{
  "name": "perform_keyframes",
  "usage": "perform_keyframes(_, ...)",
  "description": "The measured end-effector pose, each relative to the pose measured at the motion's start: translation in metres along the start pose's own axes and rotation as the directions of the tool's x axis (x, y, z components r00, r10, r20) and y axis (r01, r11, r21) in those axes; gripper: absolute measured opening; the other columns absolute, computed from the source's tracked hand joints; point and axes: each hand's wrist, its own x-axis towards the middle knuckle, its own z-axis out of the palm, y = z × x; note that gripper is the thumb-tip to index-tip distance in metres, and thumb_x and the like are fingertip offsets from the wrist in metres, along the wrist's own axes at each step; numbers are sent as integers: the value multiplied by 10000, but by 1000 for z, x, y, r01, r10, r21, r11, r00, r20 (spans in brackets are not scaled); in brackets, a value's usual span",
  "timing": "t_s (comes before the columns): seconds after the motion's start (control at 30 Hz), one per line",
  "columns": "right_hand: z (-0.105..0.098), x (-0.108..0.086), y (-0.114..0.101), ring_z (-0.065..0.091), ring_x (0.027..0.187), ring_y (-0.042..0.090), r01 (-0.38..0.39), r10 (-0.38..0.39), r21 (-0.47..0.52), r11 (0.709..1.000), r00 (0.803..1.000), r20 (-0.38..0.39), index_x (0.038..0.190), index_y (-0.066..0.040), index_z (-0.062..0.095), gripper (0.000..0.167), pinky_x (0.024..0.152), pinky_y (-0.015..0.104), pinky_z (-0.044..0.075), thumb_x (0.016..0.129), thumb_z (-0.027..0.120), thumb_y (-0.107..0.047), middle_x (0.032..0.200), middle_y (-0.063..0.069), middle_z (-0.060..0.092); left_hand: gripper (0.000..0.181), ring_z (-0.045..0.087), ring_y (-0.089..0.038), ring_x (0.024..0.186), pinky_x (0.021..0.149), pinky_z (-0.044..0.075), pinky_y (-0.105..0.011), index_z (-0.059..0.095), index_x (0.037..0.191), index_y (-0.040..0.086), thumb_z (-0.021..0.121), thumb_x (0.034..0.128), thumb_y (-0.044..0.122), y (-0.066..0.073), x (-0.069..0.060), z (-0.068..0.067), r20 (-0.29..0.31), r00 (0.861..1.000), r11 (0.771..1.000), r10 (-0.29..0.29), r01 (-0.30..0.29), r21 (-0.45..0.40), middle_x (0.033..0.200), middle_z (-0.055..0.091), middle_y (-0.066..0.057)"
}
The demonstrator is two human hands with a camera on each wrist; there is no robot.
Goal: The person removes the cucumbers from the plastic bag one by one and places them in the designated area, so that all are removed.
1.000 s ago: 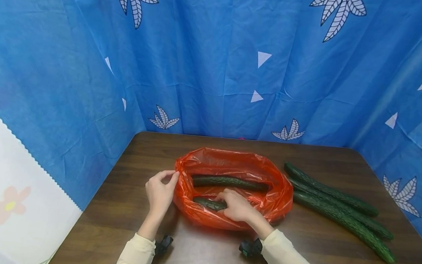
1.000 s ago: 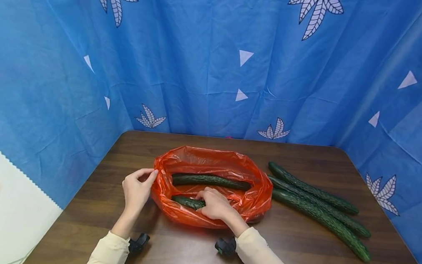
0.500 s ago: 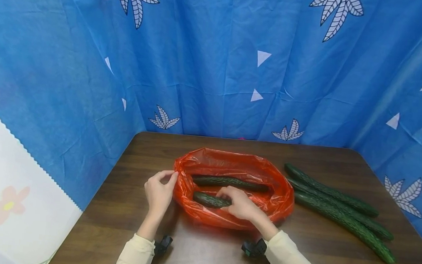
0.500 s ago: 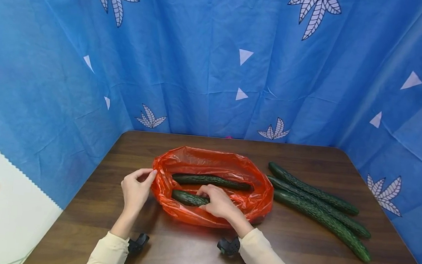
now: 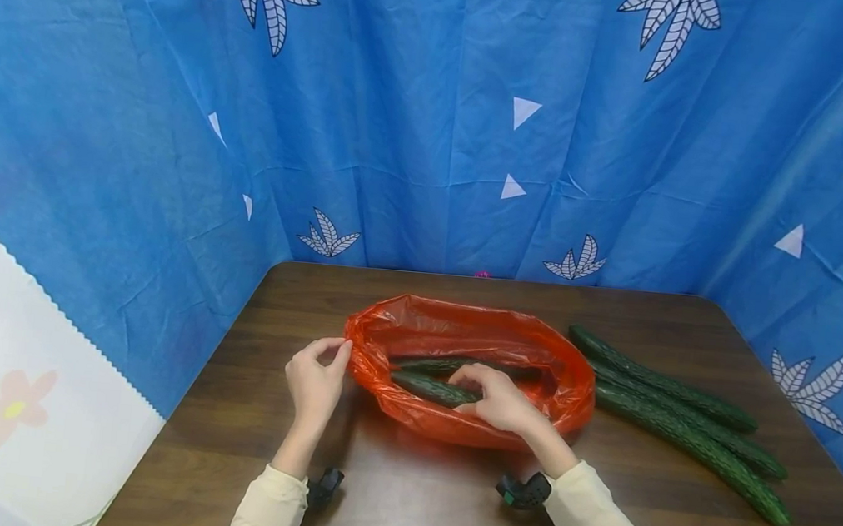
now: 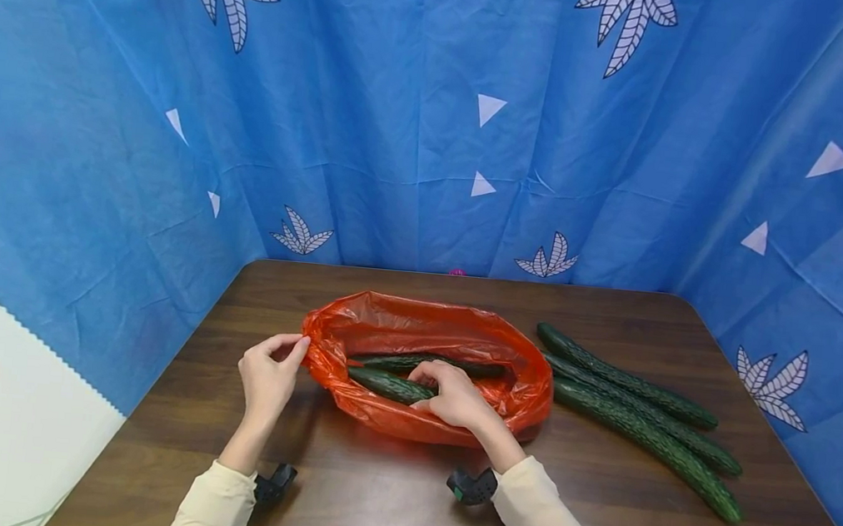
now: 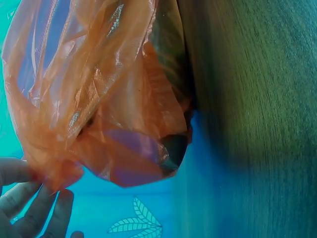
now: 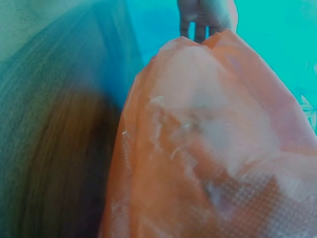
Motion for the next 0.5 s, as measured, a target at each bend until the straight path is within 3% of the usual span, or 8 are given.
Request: perform_keyframes(0.5,-1,1,-7,578,976,208,-38,40,27,999,998,-47,1081,-202,671,353,904,473,520,773,790,-76,1069,0,661,163,699,-318,817,793,538,-471,772,914,27,744,860,178,0,1,0,33,999,1000,-2,3,-9,901,759,-152)
